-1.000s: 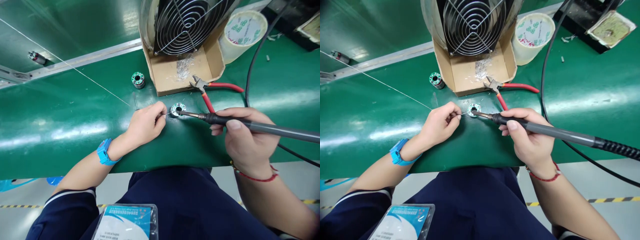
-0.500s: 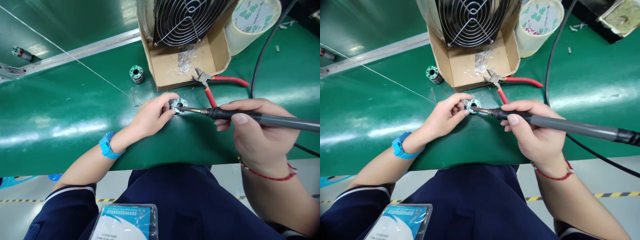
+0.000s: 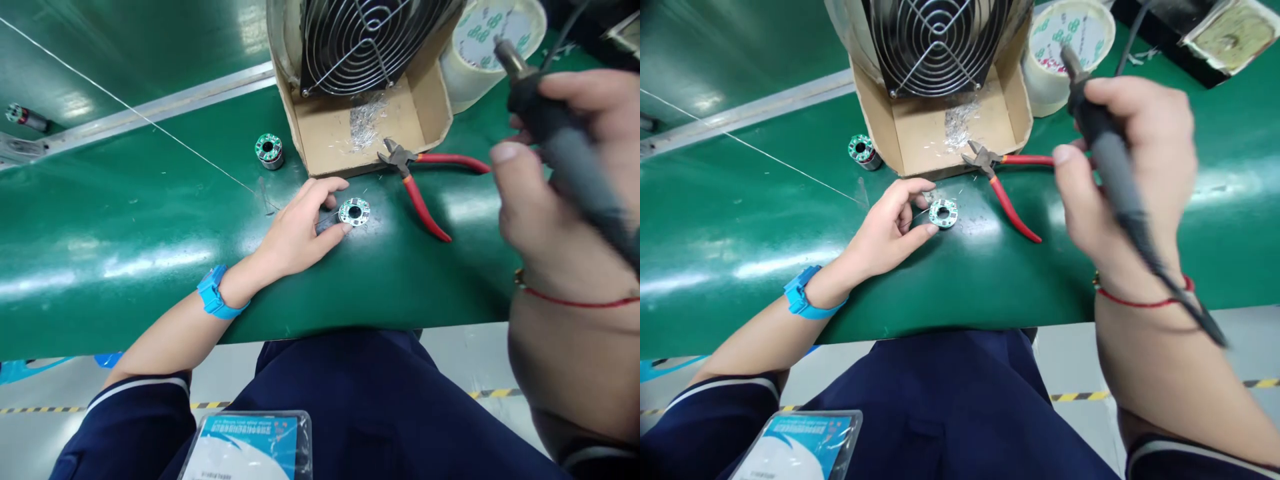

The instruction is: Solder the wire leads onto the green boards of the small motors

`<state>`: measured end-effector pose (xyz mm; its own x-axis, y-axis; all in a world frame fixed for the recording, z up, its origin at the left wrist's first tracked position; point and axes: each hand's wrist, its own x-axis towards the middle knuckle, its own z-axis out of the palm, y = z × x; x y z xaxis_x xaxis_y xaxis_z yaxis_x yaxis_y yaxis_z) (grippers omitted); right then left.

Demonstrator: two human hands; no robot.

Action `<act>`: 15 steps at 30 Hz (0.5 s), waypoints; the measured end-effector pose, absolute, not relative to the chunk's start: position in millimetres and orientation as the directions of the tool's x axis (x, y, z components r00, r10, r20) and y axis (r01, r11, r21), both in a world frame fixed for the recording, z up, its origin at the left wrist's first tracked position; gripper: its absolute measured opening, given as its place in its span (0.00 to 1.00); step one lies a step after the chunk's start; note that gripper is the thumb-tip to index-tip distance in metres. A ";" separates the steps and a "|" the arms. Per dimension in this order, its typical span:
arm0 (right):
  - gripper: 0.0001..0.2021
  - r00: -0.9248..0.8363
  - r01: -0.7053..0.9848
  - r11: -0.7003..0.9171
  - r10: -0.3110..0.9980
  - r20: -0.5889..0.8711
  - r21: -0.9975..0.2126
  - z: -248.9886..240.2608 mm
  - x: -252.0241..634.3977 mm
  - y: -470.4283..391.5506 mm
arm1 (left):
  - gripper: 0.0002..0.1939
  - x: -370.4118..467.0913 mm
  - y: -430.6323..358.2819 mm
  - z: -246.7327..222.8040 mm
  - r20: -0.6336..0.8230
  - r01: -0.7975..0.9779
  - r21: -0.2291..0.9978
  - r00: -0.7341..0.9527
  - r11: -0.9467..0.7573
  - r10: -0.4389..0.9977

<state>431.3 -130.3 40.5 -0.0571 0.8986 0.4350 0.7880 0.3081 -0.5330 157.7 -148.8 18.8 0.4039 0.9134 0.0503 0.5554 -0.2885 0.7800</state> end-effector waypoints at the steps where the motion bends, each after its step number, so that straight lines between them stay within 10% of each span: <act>1: 0.25 -0.128 0.808 0.328 0.909 0.397 -0.490 39.4 436.1 -125.4 | 0.26 158.8 -148.9 18.5 0.050 0.575 0.759 0.413 -0.304 0.909; 6: 0.21 -0.187 0.739 0.400 0.895 0.405 -0.542 20.2 446.2 -124.4 | 0.22 165.2 -150.1 16.9 0.014 0.657 0.668 0.458 -0.349 0.889; 11: 0.53 -0.353 0.809 0.452 0.885 0.305 -0.376 -10.7 450.8 -130.5 | 0.20 163.7 -152.6 15.6 0.065 0.559 0.747 0.478 -0.360 0.876; 15: 0.29 -0.276 0.901 0.337 0.931 0.240 -0.272 -12.6 450.1 -136.3 | 0.22 162.0 -156.0 18.9 0.112 0.508 0.778 0.469 -0.371 0.876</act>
<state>450.1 -136.3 -12.6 -0.2758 0.9309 0.2396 0.9015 0.3370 -0.2716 162.0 -156.0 18.9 0.4686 0.8763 0.1121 0.5075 -0.3709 0.7777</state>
